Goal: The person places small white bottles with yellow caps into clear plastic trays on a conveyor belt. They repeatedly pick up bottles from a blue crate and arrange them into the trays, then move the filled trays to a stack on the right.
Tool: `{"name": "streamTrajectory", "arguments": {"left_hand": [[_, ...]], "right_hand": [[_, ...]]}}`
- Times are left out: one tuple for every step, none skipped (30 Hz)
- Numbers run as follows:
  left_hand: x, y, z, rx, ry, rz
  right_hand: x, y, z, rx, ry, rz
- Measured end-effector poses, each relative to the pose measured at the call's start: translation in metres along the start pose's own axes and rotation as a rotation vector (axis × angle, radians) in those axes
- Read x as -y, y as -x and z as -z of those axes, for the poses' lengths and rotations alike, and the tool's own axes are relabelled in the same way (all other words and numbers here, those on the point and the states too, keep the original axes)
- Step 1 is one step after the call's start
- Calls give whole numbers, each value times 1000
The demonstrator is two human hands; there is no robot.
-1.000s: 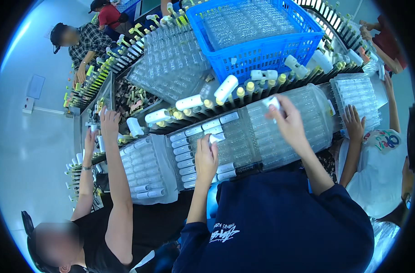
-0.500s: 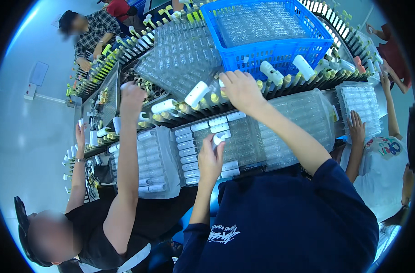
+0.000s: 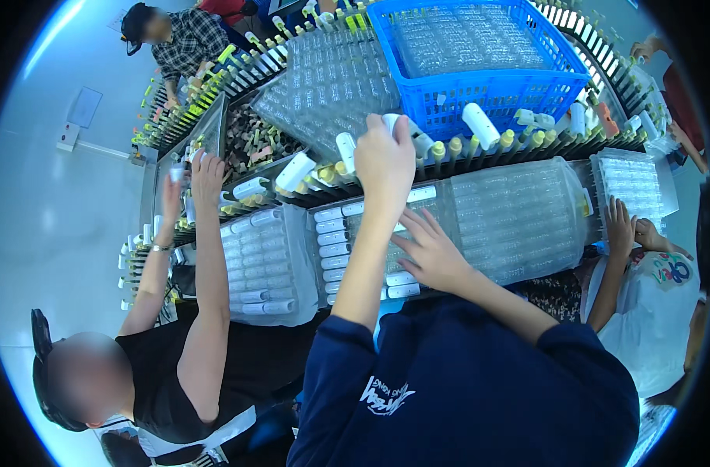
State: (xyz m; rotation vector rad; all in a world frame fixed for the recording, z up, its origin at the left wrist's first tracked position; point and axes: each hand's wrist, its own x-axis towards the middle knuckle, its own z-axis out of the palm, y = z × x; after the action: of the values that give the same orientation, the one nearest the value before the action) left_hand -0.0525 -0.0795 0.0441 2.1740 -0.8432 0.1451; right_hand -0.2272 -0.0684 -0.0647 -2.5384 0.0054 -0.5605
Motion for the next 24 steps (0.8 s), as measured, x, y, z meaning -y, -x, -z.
{"name": "streamTrajectory", "arguments": {"left_hand": [[1, -6, -10, -7, -42, -7], [2, -11, -19, -9, -82, -16], [2, -12, -26, -6, -127, -29], [1, -14, -26, -26, -167, -12], [2, -17, -24, -46, -209, 6], [5, -18, -21, -63, -248, 26], [10, -20, -21, -73, -253, 34], [15, -19, -19, -97, -265, 28], [20, -20, -18, -124, -274, 19], [26, -20, -16, -151, -285, 11], [32, -19, -12, -144, -271, 57], [39, -21, -7, -122, -286, 86], [47, -24, -2, -101, -302, 115], [54, -25, 0, -81, -319, 146], [61, -25, 4, -60, -391, 177], [73, -23, 6, -80, -466, 167], [82, -25, -2, -86, -517, 136], [91, -27, -9, -93, -569, 107], [101, -26, -15, -118, -641, 97], [107, -23, -18, -146, -714, 92], [109, -20, -16, -174, -789, 87], [114, -21, -9, -133, -846, 124], [119, -23, -3, -132, -879, 73], [120, -20, 3, -122, -906, 21]], "right_hand": [[-5, 16, 4, -24, -3, -59], [-12, 32, 9, -48, -5, -123], [-17, 46, 11, -77, -13, -193], [-24, 55, 14, -118, -7, -241], [-34, 60, 18, -158, 0, -289], [-39, 64, 20, -194, 7, -340], [-43, 63, 24, -210, 6, -350], [-46, 62, 28, -225, 3, -359], [-49, 61, 31, -242, 4, -366], [-49, 61, 33, -244, -11, -382], [-48, 61, 34, -245, -27, -396], [-48, 61, 34, -247, -41, -409], [-49, 61, 32, -237, -49, -411], [-50, 61, 28, -228, -57, -413], [-50, 58, 23, -208, -77, -398], [-49, 55, 19, -183, -110, -382], [-50, 54, 18, -171, -119, -387], [-51, 53, 15, -159, -129, -391], [-53, 51, 11, -153, -128, -386], [-57, 49, 5, -143, -128, -377], [-59, 46, -1, -132, -130, -369], [-64, 41, -6, -120, -111, -354], [-73, 33, -10, -107, -91, -340], [-79, 29, -16, -90, -69, -334]]}}
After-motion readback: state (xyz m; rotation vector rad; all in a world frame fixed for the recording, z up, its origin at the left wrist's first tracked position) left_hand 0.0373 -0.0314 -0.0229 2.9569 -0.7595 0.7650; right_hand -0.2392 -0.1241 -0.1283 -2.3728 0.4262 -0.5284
